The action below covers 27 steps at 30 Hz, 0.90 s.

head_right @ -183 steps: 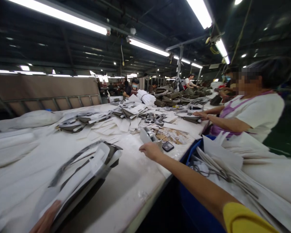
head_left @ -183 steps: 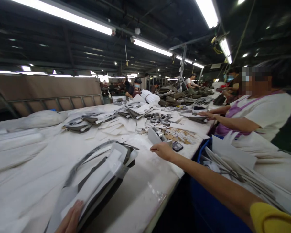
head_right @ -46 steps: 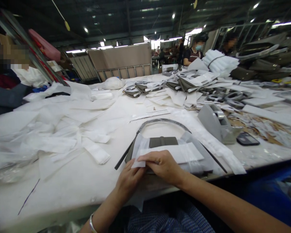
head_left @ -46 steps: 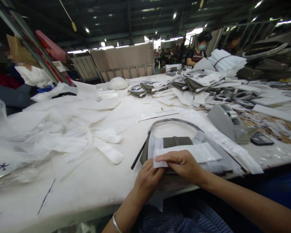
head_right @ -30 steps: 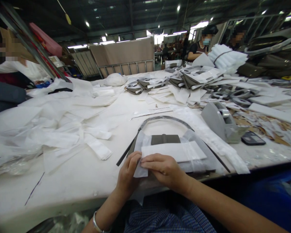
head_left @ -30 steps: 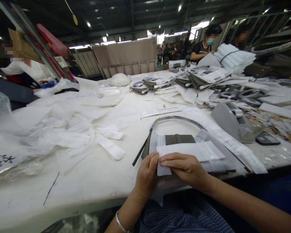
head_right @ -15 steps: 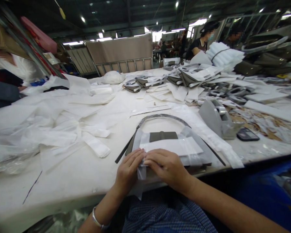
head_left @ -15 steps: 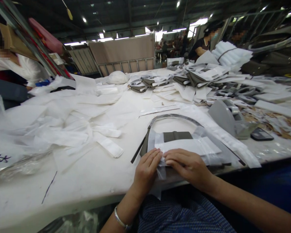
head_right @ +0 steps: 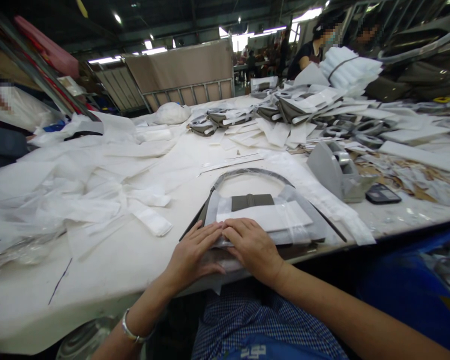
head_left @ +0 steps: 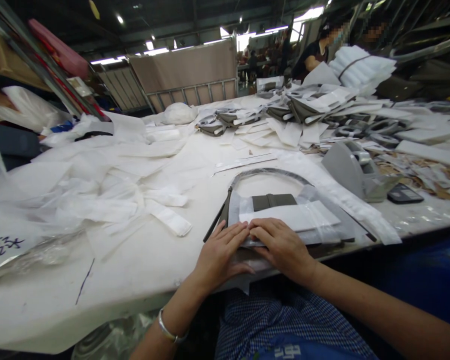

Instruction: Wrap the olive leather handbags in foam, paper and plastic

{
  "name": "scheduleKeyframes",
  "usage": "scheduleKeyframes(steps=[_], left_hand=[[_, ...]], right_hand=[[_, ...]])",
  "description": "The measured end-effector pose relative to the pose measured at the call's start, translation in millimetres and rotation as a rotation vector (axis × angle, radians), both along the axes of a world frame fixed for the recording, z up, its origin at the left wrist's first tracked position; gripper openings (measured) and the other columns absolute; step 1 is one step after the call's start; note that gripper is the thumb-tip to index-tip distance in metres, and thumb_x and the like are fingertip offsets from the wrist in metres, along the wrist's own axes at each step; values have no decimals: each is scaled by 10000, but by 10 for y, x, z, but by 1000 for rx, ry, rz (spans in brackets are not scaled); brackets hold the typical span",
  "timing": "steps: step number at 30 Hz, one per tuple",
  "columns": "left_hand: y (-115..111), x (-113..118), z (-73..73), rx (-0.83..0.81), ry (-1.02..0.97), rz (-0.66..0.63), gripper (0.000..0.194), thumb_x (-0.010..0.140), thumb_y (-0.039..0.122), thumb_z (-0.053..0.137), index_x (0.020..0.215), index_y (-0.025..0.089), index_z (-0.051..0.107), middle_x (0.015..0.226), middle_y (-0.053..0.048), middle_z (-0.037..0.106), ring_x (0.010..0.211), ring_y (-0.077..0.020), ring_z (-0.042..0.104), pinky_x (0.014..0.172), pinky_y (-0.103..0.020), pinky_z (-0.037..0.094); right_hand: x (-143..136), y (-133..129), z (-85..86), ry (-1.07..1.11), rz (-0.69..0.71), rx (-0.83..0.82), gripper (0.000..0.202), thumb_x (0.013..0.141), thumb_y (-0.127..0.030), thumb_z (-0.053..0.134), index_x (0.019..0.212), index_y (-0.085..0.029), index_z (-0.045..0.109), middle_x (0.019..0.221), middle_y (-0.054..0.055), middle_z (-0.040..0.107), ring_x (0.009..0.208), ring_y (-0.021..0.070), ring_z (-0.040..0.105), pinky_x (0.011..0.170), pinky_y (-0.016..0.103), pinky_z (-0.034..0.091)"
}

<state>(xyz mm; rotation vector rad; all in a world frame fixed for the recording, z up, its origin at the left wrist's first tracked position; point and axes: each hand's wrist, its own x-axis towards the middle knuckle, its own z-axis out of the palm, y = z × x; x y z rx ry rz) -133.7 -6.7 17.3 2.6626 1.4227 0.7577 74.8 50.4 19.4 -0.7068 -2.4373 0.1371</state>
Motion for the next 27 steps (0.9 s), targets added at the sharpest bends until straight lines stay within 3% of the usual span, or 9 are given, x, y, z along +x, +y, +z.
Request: scheduleKeyframes(steps=[2, 6, 12, 18, 22, 27], left_hand=[[0, -24, 103, -65, -15, -17, 744, 829, 622, 621, 1409, 189, 447, 1431, -123, 529, 1318, -249, 506, 1145, -543, 363], [39, -9, 149, -25, -53, 47, 364, 971, 383, 523, 1302, 235, 561, 1321, -57, 633, 1210, -182, 601, 1104, -457, 441], [76, 26, -71, 184, -46, 31, 344, 939, 245, 596, 1282, 219, 578, 1272, -61, 664, 1166, -186, 632, 1052, -415, 498], [34, 28, -134, 172, -53, 45, 380, 948, 168, 563, 1324, 224, 544, 1315, -53, 636, 1234, -190, 584, 1081, -428, 475], [15, 51, -111, 161, -49, 58, 405, 928, 112, 556, 1318, 222, 548, 1340, -50, 619, 1264, -192, 558, 1093, -419, 471], [-3, 97, -105, 200, 3, 66, 351, 922, 91, 543, 1261, 178, 567, 1370, -67, 595, 1331, -208, 492, 1087, -410, 479]], right_hand=[[-5, -7, -5, -13, -10, 5, 209, 860, -219, 663, 1053, -190, 589, 1152, 98, 658, 1067, 259, 588, 950, 437, 485], [-36, -15, 22, -36, -36, 4, 211, 854, -251, 682, 1034, -185, 595, 1126, 103, 668, 1043, 267, 592, 925, 437, 491], [-3, -21, 15, -10, -27, 17, 171, 871, -190, 635, 1042, -185, 631, 1134, 109, 679, 1055, 263, 608, 937, 456, 511], [178, -374, -316, 110, 214, 177, 375, 930, -112, 542, 1289, -210, 579, 1349, 71, 618, 1306, 209, 512, 1153, 483, 379], [111, -525, -546, 31, 291, 175, 403, 951, -106, 512, 1351, -137, 548, 1308, 108, 644, 1277, 226, 550, 1064, 435, 491], [-79, -450, -599, 175, 271, 210, 305, 946, -106, 512, 1211, -153, 657, 1129, 92, 735, 1089, 220, 676, 949, 393, 576]])
